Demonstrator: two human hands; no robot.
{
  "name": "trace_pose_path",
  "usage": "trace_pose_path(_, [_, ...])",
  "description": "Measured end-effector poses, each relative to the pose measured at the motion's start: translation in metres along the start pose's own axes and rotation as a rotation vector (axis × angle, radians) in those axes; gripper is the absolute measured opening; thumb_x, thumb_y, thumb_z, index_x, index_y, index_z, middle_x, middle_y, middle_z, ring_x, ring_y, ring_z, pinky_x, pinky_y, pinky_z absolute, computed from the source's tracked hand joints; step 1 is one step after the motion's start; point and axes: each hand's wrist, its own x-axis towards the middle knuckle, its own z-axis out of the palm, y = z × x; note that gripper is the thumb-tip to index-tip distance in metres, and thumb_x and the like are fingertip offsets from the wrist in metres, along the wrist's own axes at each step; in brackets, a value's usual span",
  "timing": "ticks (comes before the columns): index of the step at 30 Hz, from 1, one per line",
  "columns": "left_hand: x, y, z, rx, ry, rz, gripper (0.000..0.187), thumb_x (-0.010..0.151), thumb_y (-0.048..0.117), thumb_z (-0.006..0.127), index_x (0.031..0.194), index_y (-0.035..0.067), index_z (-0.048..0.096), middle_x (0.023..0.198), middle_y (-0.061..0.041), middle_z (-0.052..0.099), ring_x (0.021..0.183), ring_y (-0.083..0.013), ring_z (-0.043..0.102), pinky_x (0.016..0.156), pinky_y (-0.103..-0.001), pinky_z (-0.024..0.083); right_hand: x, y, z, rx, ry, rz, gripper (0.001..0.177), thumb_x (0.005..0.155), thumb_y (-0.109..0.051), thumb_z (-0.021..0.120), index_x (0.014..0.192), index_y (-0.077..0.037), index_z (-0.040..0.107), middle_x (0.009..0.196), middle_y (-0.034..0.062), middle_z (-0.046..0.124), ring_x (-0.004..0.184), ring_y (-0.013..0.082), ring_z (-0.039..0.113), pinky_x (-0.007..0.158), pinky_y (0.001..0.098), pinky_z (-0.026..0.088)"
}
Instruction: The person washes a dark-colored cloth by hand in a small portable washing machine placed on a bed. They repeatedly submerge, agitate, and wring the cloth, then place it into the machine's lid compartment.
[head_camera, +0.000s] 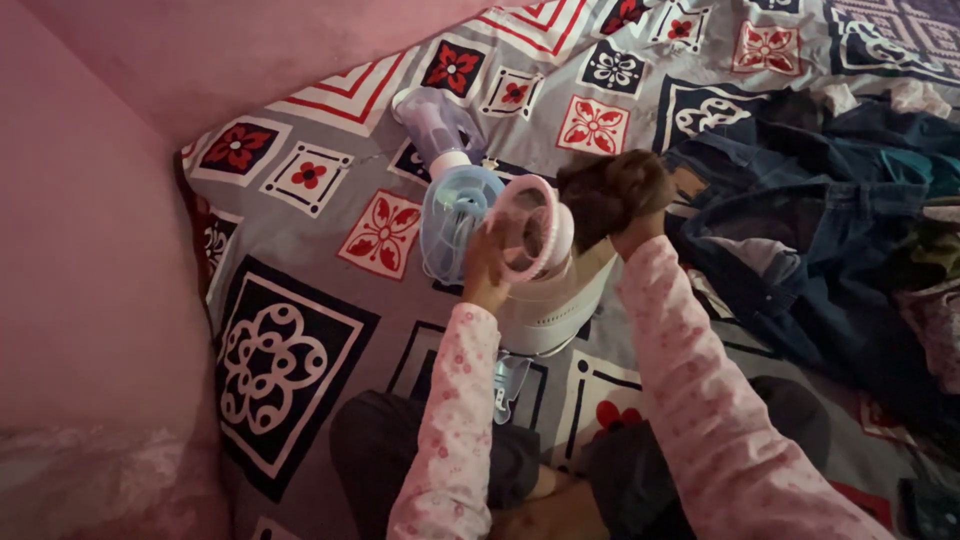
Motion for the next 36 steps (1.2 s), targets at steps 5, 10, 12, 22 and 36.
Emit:
trace_pose_path(5, [0.004, -0.017, 0.023, 0.288, -0.037, -0.07, 0.029, 0.102, 0.023, 0.066, 0.111, -0.005, 0.068, 0.1, -0.01, 0.066, 0.088, -0.0188, 0.062, 0.073, -0.034, 0.051, -0.023, 0.016, 0.049, -0.869, -0.407, -0.42, 0.03, 0.104, -0.023, 0.056, 0.126, -0.005, 0.067, 0.118, 0.009, 0.072, 0.105, 0.0235, 0.068, 0.095, 0.0346, 0.055])
trace_pose_path(10, [0.013, -0.023, 0.021, -0.135, 0.044, -0.281, 0.018, 0.094, 0.01, 0.06, 0.104, -0.003, 0.068, 0.092, -0.009, 0.066, 0.078, -0.0207, 0.066, 0.063, -0.035, 0.055, -0.077, 0.008, 0.121, -1.19, -0.211, -0.669, 0.022, 0.099, -0.019, 0.064, 0.116, -0.005, 0.066, 0.116, 0.0114, 0.07, 0.105, 0.0271, 0.069, 0.092, 0.033, 0.055])
trace_pose_path(12, [0.019, -0.036, 0.016, -0.234, 0.072, -0.297, 0.017, 0.094, 0.008, 0.061, 0.105, -0.002, 0.07, 0.091, -0.008, 0.067, 0.078, -0.0195, 0.067, 0.064, -0.033, 0.053, -0.076, 0.015, 0.128, -1.188, 0.04, -0.523, 0.019, 0.102, -0.018, 0.061, 0.117, -0.007, 0.068, 0.114, 0.0102, 0.073, 0.103, 0.0286, 0.071, 0.09, 0.0334, 0.056])
trace_pose_path(22, [0.05, -0.08, -0.032, 0.842, -0.097, -0.01, 0.035, 0.108, 0.03, 0.052, 0.112, 0.0, 0.069, 0.089, -0.005, 0.069, 0.08, -0.0164, 0.064, 0.069, -0.034, 0.052, -0.114, 0.003, 0.208, -1.601, -0.007, -1.034, 0.027, 0.087, -0.024, 0.075, 0.109, -0.011, 0.066, 0.111, 0.0115, 0.073, 0.097, 0.0361, 0.071, 0.083, 0.0438, 0.055])
trace_pose_path(36, [-0.023, 0.018, 0.063, 0.512, -0.058, 0.301, 0.041, 0.101, 0.021, 0.057, 0.137, 0.002, 0.064, 0.122, -0.013, 0.072, 0.111, -0.0245, 0.067, 0.097, -0.036, 0.05, -0.094, 0.003, 0.113, -1.48, -0.215, -0.503, 0.026, 0.095, -0.021, 0.068, 0.117, -0.008, 0.064, 0.114, 0.0097, 0.072, 0.1, 0.0279, 0.07, 0.088, 0.0392, 0.056])
